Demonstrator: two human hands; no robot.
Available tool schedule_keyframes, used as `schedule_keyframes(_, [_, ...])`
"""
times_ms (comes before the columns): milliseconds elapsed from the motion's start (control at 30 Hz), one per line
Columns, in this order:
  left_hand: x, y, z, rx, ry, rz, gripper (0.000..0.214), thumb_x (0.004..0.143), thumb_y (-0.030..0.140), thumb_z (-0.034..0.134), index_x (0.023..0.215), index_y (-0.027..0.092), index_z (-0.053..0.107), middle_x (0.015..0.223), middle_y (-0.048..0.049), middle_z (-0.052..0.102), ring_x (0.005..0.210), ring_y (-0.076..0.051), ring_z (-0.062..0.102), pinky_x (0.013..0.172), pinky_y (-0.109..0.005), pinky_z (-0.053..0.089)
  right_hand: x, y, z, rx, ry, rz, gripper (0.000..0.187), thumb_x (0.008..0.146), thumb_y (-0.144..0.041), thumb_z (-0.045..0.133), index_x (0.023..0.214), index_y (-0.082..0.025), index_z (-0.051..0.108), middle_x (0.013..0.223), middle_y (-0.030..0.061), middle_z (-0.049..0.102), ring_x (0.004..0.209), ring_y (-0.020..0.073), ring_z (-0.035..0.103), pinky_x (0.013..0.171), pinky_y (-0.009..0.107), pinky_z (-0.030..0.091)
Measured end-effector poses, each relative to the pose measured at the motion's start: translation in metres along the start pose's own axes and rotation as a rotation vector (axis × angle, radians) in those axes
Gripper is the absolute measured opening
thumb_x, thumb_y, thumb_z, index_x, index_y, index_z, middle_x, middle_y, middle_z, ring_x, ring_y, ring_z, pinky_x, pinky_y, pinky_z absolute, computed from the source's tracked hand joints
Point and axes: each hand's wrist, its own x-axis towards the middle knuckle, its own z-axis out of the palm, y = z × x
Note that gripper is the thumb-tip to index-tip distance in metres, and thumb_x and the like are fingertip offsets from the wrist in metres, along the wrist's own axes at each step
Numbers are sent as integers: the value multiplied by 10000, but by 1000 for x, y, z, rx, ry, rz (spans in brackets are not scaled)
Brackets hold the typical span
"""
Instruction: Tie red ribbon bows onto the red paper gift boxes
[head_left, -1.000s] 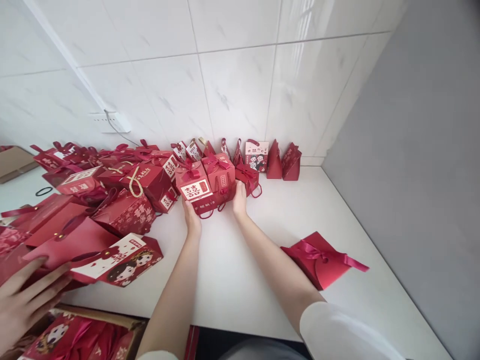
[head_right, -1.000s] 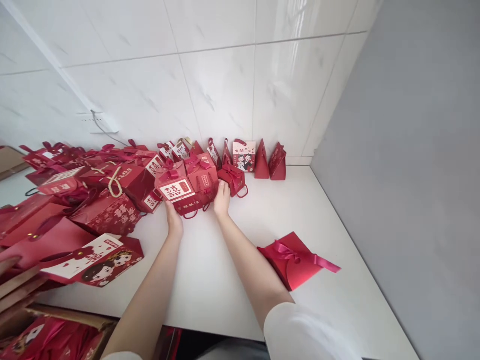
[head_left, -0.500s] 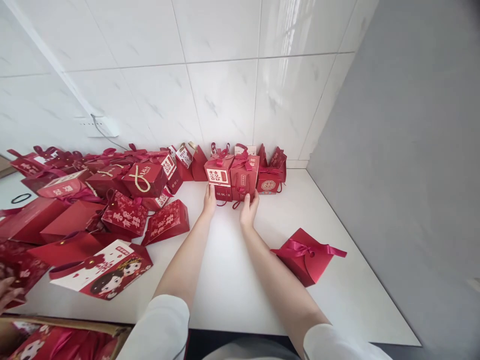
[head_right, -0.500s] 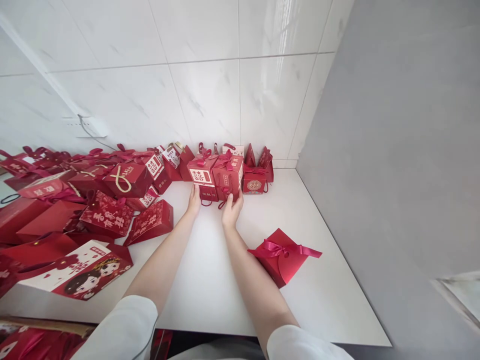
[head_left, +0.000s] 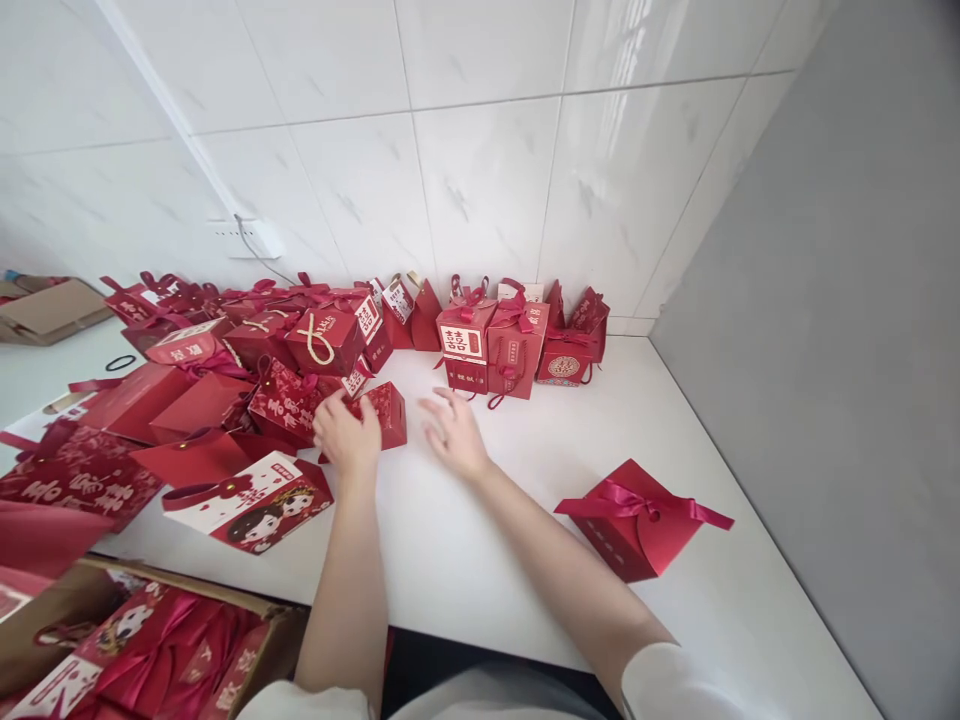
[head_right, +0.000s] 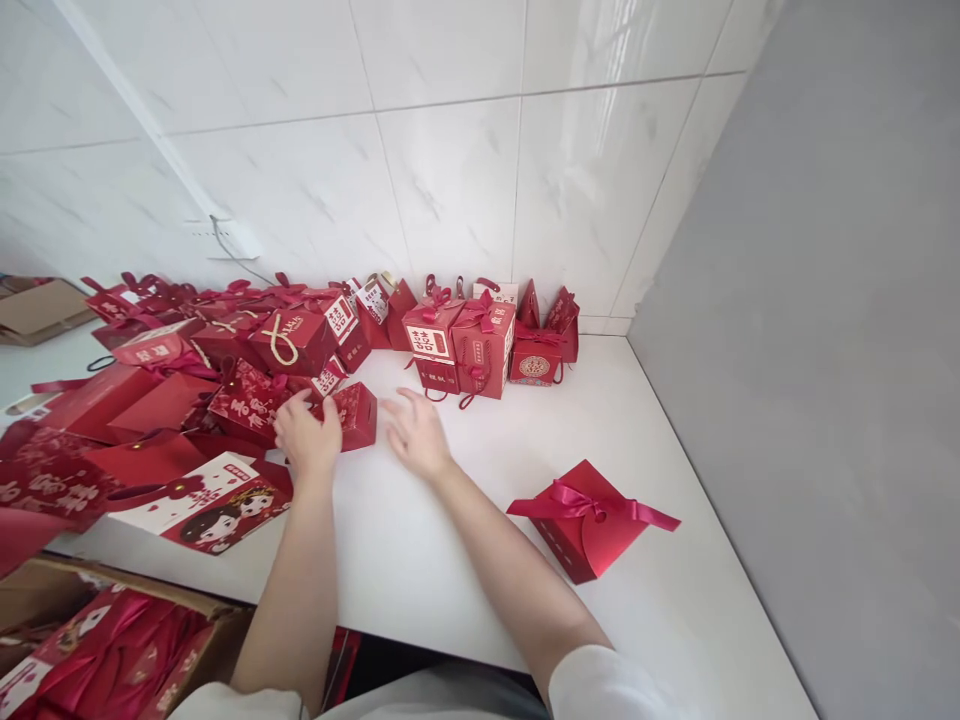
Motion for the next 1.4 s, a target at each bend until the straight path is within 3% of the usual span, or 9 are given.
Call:
schedule_keyframes(100, [15,-27,-5,39,-111,-273,600,852,487,529,1276,63,527,1383,-325,447,1353,-479,373,1077,-671,261,1,-14,32,-130,-313,-197,420,945,-360,520,1364,-329,535,1599,64,257,1471,302,227,1169,520,256])
schedule_keyframes(200, [25,-42,-3,-4,-129,-350,629,803,523,580,1201,36,562,1310,-366,501,1329,-538,376,1055,-736,205,-1,-13,48,-145,-431,-79,584,895,-276,591,1451,-331,421,1586,101,258,1398,325,365,1102,505,374])
schedule_keyframes(400, [32,-43,-2,-280,-119,-310,548,870,580,485,1266,202,506,1250,-160,631,1170,-300,610,987,-486,484,-7,4,33,-127,-288,189,517,904,-278,562,1400,-251,419,1229,134,581,1014,282,651,850,426,541])
schedule_keyframes(533, [20,-30,15,-551,-205,-61,591,844,527,582,1336,223,460,1244,-119,642,1093,-219,654,845,-325,559,-4,16,33,-92,-208,232,328,927,-260,523,1252,-213,527,1093,94,668,950,230,677,862,371,536])
schedule_keyframes(667, [0,-17,41,-344,-388,199,590,771,431,714,1290,215,536,1253,-124,643,1143,-269,630,939,-381,527,1,29,41,-78,-164,212,379,854,-131,541,1226,-189,590,1282,119,618,1219,246,564,1081,400,408])
schedule_keyframes(967, [16,9,100,-194,-466,194,873,785,247,672,1513,70,225,1496,-250,410,1402,-333,409,1143,-446,367,0,40,38,-21,-114,261,308,832,-186,538,1126,-162,626,1143,119,635,1103,245,595,1012,402,456])
schedule_keyframes(1133, [-1,28,36,-217,-352,396,685,842,249,608,1470,142,357,1534,-164,383,1454,-278,320,1210,-428,272,-2,42,35,70,-81,286,197,845,-190,479,943,-197,649,990,64,663,913,189,635,899,339,504])
schedule_keyframes(1267, [-50,17,-63,-149,187,525,618,829,287,633,1404,205,422,1459,-132,438,1403,-303,373,1205,-503,254,-4,41,35,122,-59,315,179,838,-225,476,889,-209,647,950,48,672,833,184,632,833,329,510])
schedule_keyframes(1400, [-88,-24,-121,17,664,209,865,678,390,759,1416,222,341,1527,-152,289,1444,-386,246,1211,-585,150,-5,40,34,148,-56,342,177,832,-248,472,870,-215,642,948,41,676,791,177,628,798,319,507])
